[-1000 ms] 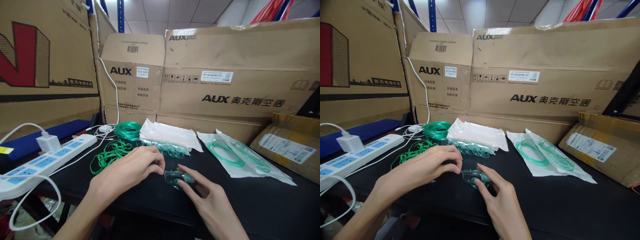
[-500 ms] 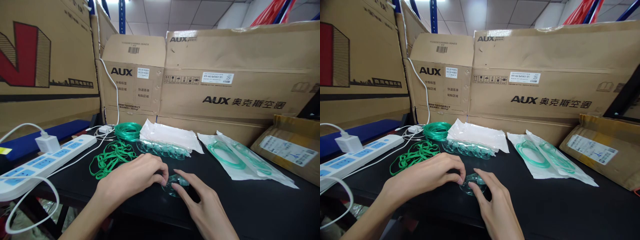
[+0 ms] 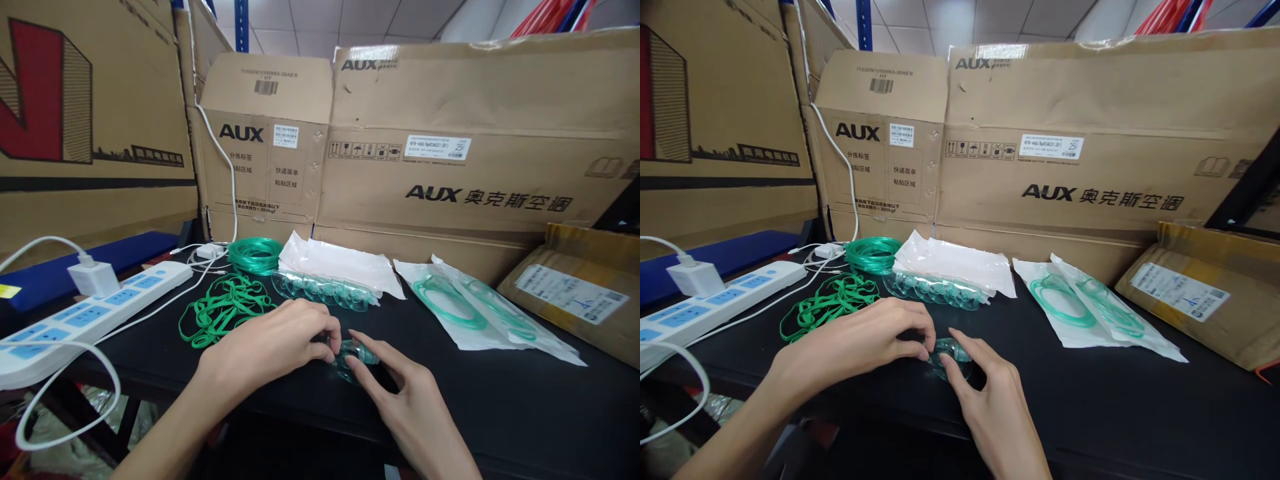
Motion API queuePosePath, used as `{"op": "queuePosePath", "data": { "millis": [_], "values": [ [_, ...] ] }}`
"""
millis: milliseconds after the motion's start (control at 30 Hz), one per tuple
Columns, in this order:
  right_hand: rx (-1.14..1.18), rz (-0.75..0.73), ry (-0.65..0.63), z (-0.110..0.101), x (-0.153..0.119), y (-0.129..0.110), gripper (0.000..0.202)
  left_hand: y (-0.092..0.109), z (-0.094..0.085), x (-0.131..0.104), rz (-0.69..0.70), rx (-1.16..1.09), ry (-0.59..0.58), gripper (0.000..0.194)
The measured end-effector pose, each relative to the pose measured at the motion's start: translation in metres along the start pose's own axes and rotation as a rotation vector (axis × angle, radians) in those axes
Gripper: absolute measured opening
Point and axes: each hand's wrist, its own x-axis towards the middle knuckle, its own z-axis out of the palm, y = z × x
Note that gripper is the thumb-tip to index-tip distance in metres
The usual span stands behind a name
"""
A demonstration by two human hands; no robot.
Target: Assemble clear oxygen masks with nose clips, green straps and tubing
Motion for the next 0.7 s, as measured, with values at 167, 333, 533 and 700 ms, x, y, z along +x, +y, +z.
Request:
{"op": "queuePosePath", "data": {
  "millis": [167, 333, 533, 700],
  "values": [
    [0.026, 0.058, 0.01, -0.001, 0.0, -0.004, 0.037, -0.001, 0.001, -0.002, -0.01, -0.047, 0.042, 0.007],
    [0.051, 0.102, 0.013, -0.005, -0.001, -0.011, 0.036, -0.001, -0.002, -0.003, -0.015, -0.082, 0.055, 0.009],
    [0.188, 0.068, 0.036, -0.007, 0.0, -0.016, 0.031, -0.007, -0.005, 0.002, 0.002, -0.185, 0.098, 0.023],
    [0.253, 0.08, 0.109, -0.005, -0.002, -0.013, 0.036, -0.007, -0.005, 0.008, -0.108, -0.346, 0.132, 0.031]
  ]
}}
